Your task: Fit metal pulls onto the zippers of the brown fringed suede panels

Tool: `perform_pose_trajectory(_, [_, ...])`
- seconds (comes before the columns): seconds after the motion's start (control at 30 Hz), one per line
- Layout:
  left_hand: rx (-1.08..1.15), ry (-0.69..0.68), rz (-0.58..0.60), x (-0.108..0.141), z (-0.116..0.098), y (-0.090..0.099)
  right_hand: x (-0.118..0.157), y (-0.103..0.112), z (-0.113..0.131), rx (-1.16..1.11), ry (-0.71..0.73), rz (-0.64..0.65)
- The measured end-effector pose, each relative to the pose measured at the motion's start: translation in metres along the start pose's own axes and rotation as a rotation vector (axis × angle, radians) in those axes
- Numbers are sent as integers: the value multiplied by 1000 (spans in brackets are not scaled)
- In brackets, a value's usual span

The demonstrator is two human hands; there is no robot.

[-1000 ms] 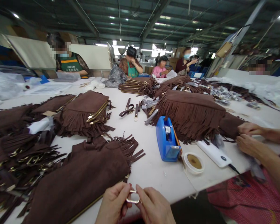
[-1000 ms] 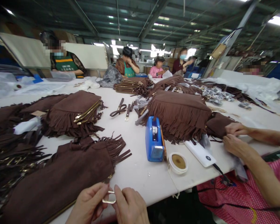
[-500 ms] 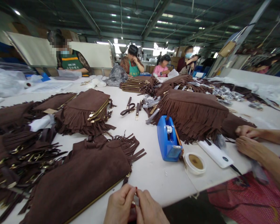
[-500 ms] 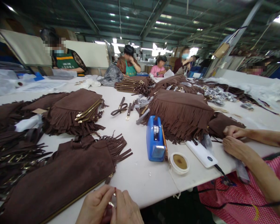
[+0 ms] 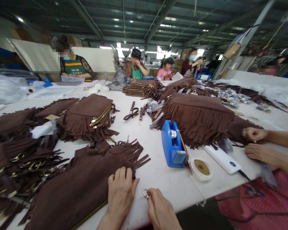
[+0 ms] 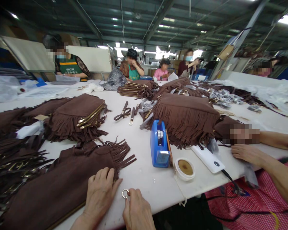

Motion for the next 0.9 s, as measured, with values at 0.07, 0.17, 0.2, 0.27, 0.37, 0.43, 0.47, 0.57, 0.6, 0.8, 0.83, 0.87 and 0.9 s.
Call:
perform_pose_trajectory(0.07, [3, -51, 131, -9, -1, -3, 2, -2, 0, 2, -15, -15])
perform_pose_trajectory(0.17, [61, -126, 214, -20, 9, -4, 3, -3, -1, -6, -26, -17])
perform_pose_trajectory(0.2, [81, -126, 217, -23, 15, -3, 2, -2, -2, -8, -28, -17])
perform_pose_trajectory(0.27, [111, -104, 221, -26, 26, 0, 0, -2, -4, -15, -26, -18])
perform_pose_trajectory(0.37, [154, -8, 217, -21, 34, 3, -3, -2, -5, -21, -11, 11])
perform_pose_trajectory(0.43, [143, 23, 175, -12, 31, 1, -6, -3, -3, -12, 15, 50])
perform_pose_trajectory(0.47, [122, 7, 137, -7, 29, -1, -8, -3, -1, -5, 28, 65])
perform_pose_trajectory(0.57, [80, -129, 8, 6, 22, -6, -14, -3, 4, 5, 48, 85])
perform_pose_trajectory(0.6, [87, -170, -12, 8, 20, -6, -15, -4, 5, 4, 48, 90])
perform_pose_trajectory(0.8, [90, -153, -62, 4, 18, -1, -22, -7, 12, 27, 28, 126])
perform_pose_trajectory(0.83, [88, -141, -86, 3, 18, -1, -23, -8, 14, 26, 18, 134])
perform_pose_trajectory(0.87, [93, -132, -106, 3, 18, -2, -24, -8, 15, 26, 8, 142])
perform_pose_trajectory(0.9, [106, -126, -119, 3, 19, -4, -26, -8, 18, 28, -1, 150])
Point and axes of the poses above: each hand's wrist, its own x-axis away from the middle knuckle, its own y-axis out of the back of the hand, z = x × y, the point moved 2 cm from there along -x, towards the middle knuckle, and after that the axes turned 15 degrees about -z, right-handed, at the moved point
